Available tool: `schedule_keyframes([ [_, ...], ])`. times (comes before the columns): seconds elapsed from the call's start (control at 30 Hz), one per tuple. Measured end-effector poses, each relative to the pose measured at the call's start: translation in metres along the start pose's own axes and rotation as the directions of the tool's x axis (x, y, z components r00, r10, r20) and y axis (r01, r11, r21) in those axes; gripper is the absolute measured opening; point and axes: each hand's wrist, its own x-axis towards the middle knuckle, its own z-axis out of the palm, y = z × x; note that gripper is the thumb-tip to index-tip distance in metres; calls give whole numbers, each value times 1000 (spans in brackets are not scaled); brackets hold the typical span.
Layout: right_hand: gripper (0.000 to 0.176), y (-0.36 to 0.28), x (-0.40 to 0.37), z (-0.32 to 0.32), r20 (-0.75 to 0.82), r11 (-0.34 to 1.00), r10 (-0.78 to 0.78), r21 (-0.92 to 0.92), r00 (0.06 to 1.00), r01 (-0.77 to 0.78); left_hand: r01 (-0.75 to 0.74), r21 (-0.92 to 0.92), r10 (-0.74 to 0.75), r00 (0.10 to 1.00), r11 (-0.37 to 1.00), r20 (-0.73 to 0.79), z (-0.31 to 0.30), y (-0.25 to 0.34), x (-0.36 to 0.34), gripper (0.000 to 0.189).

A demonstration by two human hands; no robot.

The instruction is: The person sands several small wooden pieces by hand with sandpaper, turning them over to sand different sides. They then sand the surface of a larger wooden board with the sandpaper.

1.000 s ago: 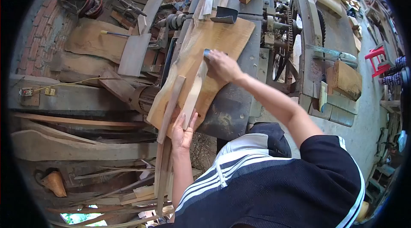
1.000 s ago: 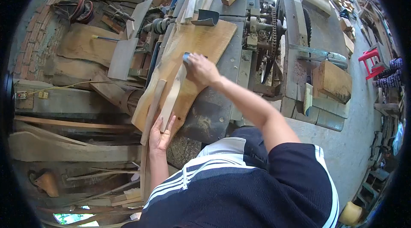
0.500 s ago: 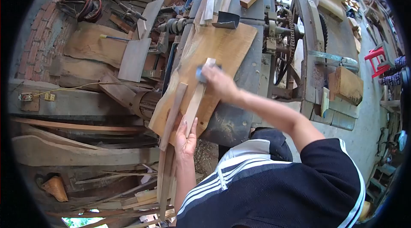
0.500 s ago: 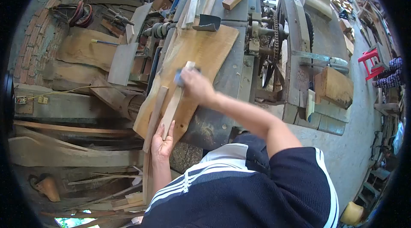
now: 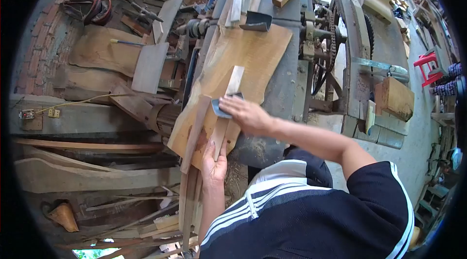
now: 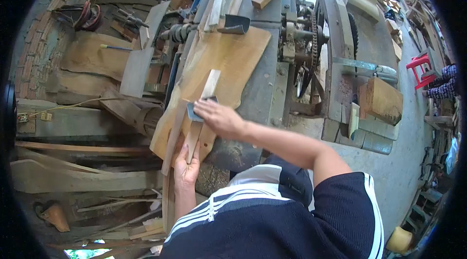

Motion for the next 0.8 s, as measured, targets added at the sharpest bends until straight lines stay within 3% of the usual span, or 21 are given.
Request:
schedule_keyframes([
  [0.03, 47, 5, 0, -2, 3, 999, -42, 18, 999, 42, 12, -24, -14, 998, 1000, -62, 4, -1, -5, 30],
  [0.07, 44, 19, 11, -8, -17, 988, 121, 101, 993, -118, 18, -51, -24, 994, 999, -110, 8, -2, -6, 30],
  [0.13, 39, 73, 32, 2, -152, 986, 79, -134, 985, -100, 9, -11, -9, 998, 1000, -54, 4, -2, -8, 30],
  [0.17, 39, 81, 35, 7, -175, 985, 72, -143, 982, -98, -16, 22, 15, 1000, 1000, 17, 3, -1, -9, 29],
  [0.23, 40, 98, 48, -1, 34, 917, 363, 163, 931, -364, -47, 50, 41, 993, 998, 109, -3, 1, -3, 28],
  [0.27, 38, 92, 46, -19, 55, 865, 422, 274, 905, -420, -42, 32, 38, 994, 999, 105, -7, 4, -3, 28],
  [0.3, 40, 89, 41, -25, -38, 850, 445, 334, 895, -408, -37, 9, 36, 994, 999, 103, -12, 5, 0, 29],
  [0.33, 42, 91, 33, -16, -242, 881, 427, 328, 871, -341, -47, -28, 50, 991, 999, 123, -18, 7, 2, 30],
  [0.4, 45, 90, 23, -7, -362, 921, 387, 203, 848, -334, -57, -71, 68, 986, 996, 155, -26, 15, 7, 31],
  [0.47, 44, 82, 17, 13, -338, 936, 352, 133, 873, -326, -25, -167, 46, 991, 986, 122, -27, 29, 16, 34],
  [0.53, 45, 66, 17, 11, -226, 942, 217, -207, 950, -264, -58, -139, 81, 983, 989, 166, -4, 42, 22, 36],
  [0.6, 46, 64, 19, 7, -232, 936, 229, -214, 945, -280, -23, -202, 46, 993, 979, 107, 22, 54, 34, 31],
  [0.67, 47, 65, 18, 6, -232, 926, 254, -222, 939, -305, -13, -168, 38, 989, 986, 146, 40, 57, 67, 30],
  [0.8, 47, 67, 18, 9, -248, 926, 256, -214, 934, -310, -35, 47, 20, 957, 998, 290, 121, 47, 133, 31],
])
